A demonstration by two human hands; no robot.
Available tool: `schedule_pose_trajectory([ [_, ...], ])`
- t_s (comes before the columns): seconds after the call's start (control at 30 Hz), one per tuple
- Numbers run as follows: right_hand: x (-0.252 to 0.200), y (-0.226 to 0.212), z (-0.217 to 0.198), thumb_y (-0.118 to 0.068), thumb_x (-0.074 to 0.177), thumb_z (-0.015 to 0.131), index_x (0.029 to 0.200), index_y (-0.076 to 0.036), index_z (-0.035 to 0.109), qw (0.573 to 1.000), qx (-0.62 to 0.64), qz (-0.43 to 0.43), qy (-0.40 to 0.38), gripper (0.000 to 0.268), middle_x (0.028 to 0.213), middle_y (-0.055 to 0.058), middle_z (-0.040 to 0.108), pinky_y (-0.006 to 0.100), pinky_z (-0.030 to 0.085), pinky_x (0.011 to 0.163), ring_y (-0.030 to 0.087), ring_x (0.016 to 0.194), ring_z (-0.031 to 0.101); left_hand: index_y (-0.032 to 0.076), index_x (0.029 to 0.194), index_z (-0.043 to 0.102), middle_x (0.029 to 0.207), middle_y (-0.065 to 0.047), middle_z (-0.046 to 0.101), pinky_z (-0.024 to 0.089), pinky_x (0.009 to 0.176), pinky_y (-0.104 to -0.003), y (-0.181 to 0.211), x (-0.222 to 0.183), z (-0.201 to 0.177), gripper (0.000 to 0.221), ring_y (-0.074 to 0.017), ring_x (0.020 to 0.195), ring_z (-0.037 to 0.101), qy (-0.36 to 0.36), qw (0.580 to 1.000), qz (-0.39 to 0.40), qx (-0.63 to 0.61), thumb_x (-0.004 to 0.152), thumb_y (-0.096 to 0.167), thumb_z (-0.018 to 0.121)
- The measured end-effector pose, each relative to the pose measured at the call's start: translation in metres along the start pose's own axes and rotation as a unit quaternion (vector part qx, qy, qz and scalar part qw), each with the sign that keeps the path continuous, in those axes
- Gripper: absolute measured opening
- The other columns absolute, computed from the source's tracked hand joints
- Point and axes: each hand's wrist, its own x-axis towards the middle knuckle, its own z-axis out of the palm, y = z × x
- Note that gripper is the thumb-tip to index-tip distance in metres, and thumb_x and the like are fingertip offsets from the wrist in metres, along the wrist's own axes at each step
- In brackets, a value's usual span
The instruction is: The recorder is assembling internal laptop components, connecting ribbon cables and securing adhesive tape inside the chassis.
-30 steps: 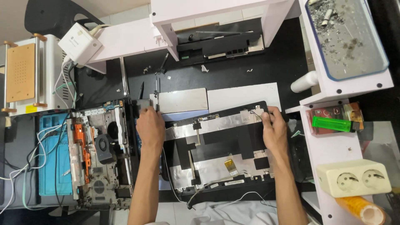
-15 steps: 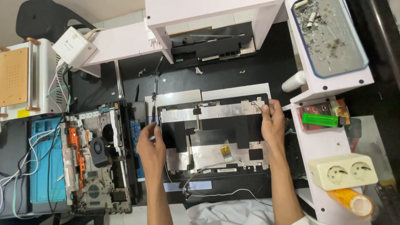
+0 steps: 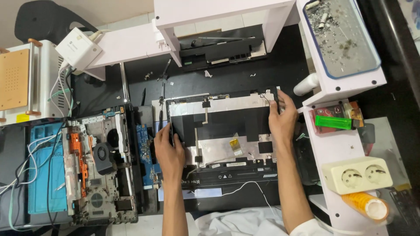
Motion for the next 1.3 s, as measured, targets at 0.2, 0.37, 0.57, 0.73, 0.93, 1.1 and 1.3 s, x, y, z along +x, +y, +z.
schedule_pose_trajectory([
  [0.2,0.004,0.017,0.009,0.003,0.098,0.057,0.134,0.004,0.064,0.989,-0.015,-0.142,0.035,0.036,0.136,0.023,0.066,0.039,0.053,0.107,0.034,0.127,0.065,-0.003,0.132,0.064,0.130,-0.021,0.063,0.047,0.101,-0.045,-0.001,0.010,0.011,0.036,-0.0374,0.120,0.056,-0.002,1.000,0.003,0.030,0.097,0.006,0.059],
  [0.37,0.007,0.005,0.005,0.003,0.101,0.057,0.134,-0.002,0.066,0.991,-0.015,-0.119,-0.052,0.035,0.142,0.022,0.062,0.041,0.048,0.110,0.036,0.136,0.057,-0.005,0.126,0.067,0.126,-0.019,0.065,0.047,0.101,-0.045,-0.006,0.013,0.012,0.031,-0.0376,0.117,0.057,0.015,0.999,0.020,0.020,0.097,0.002,0.057],
  [0.57,0.007,-0.005,-0.003,0.009,0.092,0.057,0.137,-0.005,0.063,0.985,-0.043,-0.140,-0.090,0.048,0.148,0.020,0.058,0.042,0.042,0.117,0.034,0.140,0.053,-0.007,0.121,0.068,0.127,-0.021,0.066,0.048,0.102,-0.045,-0.017,0.017,0.021,0.027,-0.0373,0.118,0.058,0.034,0.997,0.055,0.031,0.099,0.000,0.056],
  [0.73,0.003,-0.011,-0.001,0.011,0.090,0.057,0.135,-0.005,0.064,0.984,-0.051,-0.147,-0.088,0.048,0.146,0.019,0.060,0.042,0.039,0.118,0.034,0.141,0.051,-0.008,0.123,0.068,0.128,-0.021,0.066,0.049,0.101,-0.045,-0.017,0.021,0.024,0.028,-0.0371,0.117,0.059,0.038,0.996,0.060,0.050,0.099,0.001,0.057],
  [0.93,0.003,-0.011,-0.001,0.013,0.090,0.054,0.133,-0.004,0.064,0.984,-0.042,-0.156,-0.080,0.047,0.145,0.017,0.061,0.042,0.040,0.119,0.034,0.142,0.052,-0.008,0.116,0.068,0.119,-0.022,0.065,0.050,0.096,-0.046,-0.007,0.033,0.015,0.023,-0.0374,0.111,0.060,0.039,0.997,0.064,0.035,0.098,0.005,0.063],
  [1.1,0.001,-0.008,-0.001,0.014,0.090,0.054,0.131,-0.003,0.065,0.986,-0.036,-0.141,-0.084,0.046,0.144,0.016,0.062,0.042,0.038,0.120,0.033,0.142,0.051,-0.006,0.114,0.068,0.111,-0.022,0.063,0.050,0.091,-0.047,-0.010,0.052,0.017,0.022,-0.0375,0.105,0.060,0.047,0.994,0.072,0.065,0.095,0.006,0.067],
  [1.3,0.004,-0.008,0.000,0.013,0.090,0.055,0.128,-0.002,0.066,0.986,-0.043,-0.137,-0.082,0.043,0.142,0.015,0.063,0.042,0.039,0.119,0.032,0.142,0.051,0.003,0.106,0.072,0.112,-0.015,0.066,0.051,0.084,-0.042,-0.028,0.060,0.015,0.018,-0.0321,0.101,0.061,0.045,0.980,0.090,0.173,0.091,0.002,0.063],
])
